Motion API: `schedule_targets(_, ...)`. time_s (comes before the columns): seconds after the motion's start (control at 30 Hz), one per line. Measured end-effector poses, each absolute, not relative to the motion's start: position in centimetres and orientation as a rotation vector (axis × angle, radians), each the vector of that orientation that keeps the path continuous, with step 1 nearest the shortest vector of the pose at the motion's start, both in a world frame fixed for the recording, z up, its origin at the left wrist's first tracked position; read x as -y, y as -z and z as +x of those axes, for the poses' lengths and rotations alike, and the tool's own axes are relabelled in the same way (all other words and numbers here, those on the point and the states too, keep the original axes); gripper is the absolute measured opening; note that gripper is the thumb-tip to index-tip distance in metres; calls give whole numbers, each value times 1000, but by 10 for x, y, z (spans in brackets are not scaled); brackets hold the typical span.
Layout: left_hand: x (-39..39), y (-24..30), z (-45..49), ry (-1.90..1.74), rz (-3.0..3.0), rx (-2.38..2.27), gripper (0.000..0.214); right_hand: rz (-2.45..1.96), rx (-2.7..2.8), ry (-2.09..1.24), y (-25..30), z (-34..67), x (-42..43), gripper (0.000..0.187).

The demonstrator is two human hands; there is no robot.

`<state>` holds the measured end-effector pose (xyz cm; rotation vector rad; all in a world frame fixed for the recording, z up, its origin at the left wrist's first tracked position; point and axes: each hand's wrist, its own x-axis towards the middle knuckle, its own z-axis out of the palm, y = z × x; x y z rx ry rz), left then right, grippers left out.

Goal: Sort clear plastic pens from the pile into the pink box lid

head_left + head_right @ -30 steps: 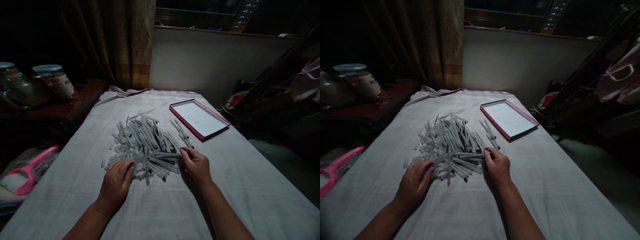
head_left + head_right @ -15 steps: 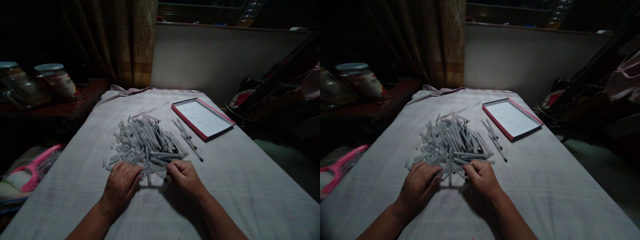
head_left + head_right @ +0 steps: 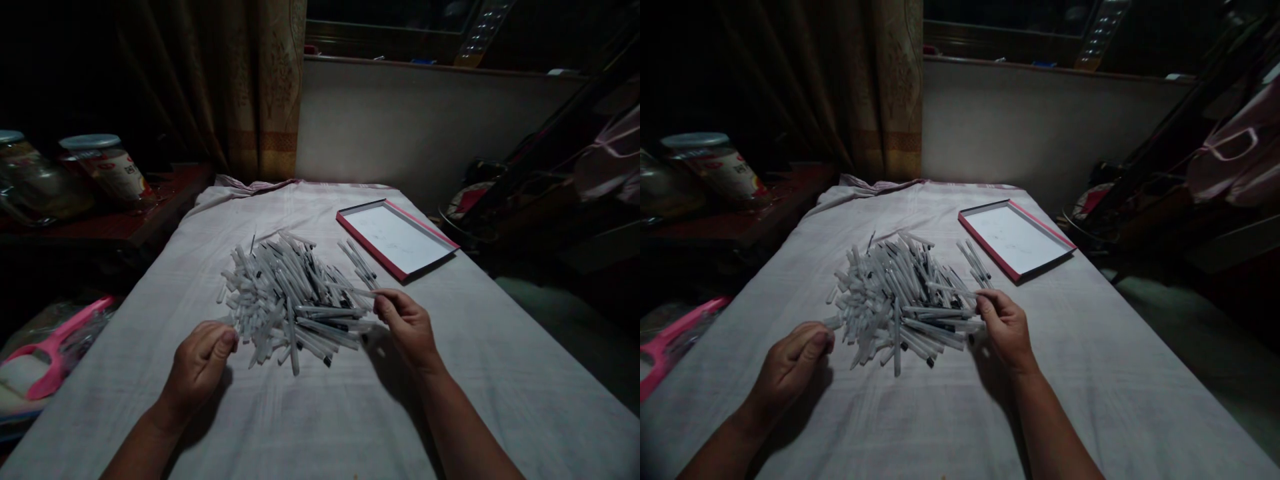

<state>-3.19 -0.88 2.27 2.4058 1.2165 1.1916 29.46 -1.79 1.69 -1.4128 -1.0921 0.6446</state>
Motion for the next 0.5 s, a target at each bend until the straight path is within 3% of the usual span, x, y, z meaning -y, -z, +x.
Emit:
schedule_targets(0.1,3,-14,-36,-1231,2430,-1461,17,-1553,1153,-419,-3,302,9,28)
schedule_targets(0.27,-3,7,-37,-1075,2551,-1664,25,-1683,1416,-256,5,299,3,34)
schedule_targets(0.5,-4,17,-37,-1044,2532,-1665,29,-2011,1326,-143,-4,344,11,34)
